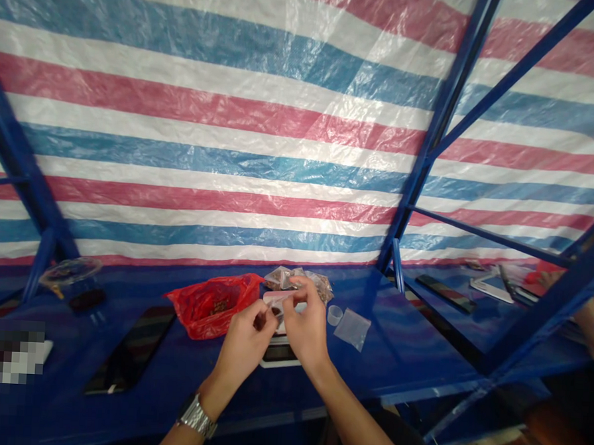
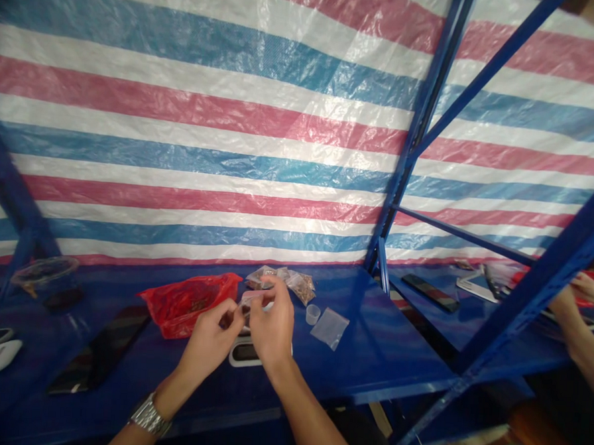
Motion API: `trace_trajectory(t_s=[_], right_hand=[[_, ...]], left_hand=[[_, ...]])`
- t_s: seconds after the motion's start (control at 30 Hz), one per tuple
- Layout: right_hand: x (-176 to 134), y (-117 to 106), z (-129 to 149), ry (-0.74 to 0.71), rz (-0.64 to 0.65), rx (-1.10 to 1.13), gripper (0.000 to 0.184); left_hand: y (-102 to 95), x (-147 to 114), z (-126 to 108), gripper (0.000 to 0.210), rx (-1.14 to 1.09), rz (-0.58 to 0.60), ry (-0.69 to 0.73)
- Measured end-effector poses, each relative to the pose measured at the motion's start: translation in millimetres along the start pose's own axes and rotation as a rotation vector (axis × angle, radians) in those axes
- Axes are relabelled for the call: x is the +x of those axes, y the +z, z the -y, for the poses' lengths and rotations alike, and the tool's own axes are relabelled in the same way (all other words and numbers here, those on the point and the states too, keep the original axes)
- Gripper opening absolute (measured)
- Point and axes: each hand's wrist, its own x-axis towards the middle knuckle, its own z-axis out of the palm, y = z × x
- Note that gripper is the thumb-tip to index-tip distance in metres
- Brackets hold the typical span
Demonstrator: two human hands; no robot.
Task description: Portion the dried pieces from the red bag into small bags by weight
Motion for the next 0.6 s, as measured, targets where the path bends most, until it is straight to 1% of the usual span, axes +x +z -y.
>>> trace_trajectory(t_s=[0.07, 0.13, 0.2, 0.23, 0.27, 0.3, 0.37, 0.4, 0.47, 0.53, 0.6], right_hand=[[1.9, -2.6, 0.4, -0.018, -0.018, -0.036, 0.039], [3.1, -2.7, 0.5, -0.024, -0.003, -0.016, 0.038], [4.2, -0.9, 1.2, -0.020, 0.022, 0.058, 0.033], [5.0, 0.3, 2.0, -0.003, 0.034, 0.118, 0.031], [6.0, 1.6, 3.2, 0.026, 0.045, 0.188, 0.029], [7.3, 2.6, 4.5, 0.065, 0.055, 0.258, 0.028], [10.4, 3.9, 7.4, 0.141, 0.078, 0.371, 0.029], [12.1, 4.2, 8.7, 0.164, 0.086, 0.406, 0.029], [14.9, 4.5, 10.3, 0.178, 0.081, 0.434, 0.028], [16.7, 4.7, 10.6, 0.171, 0.036, 0.436, 0.025], [17.5, 5.3, 10.2, 0.164, -0.011, 0.436, 0.024]], left_hand=[[-2.7, 0.7, -2.0, 0.023, 0.046, -0.027, 0.035], [-5.8, 1.4, -4.6, 0.023, 0.079, -0.097, 0.107], [-7.9, 1.3, -6.1, 0.020, 0.061, -0.166, 0.184], [-8.1, 0.8, -5.9, 0.014, 0.033, -0.176, 0.206], [-7.6, 0.3, -5.0, 0.009, 0.002, -0.168, 0.209], [-6.4, -0.3, -3.3, 0.019, -0.026, -0.145, 0.201], [-2.5, -0.7, 1.5, 0.047, -0.072, -0.077, 0.162], [-0.3, -0.4, 4.2, 0.055, -0.091, -0.049, 0.140], [3.3, 1.3, 8.5, 0.058, -0.132, -0.012, 0.100], [4.1, 3.5, 10.4, 0.054, -0.151, 0.008, 0.068], [1.6, 5.6, 10.1, 0.052, -0.133, 0.004, 0.054]])
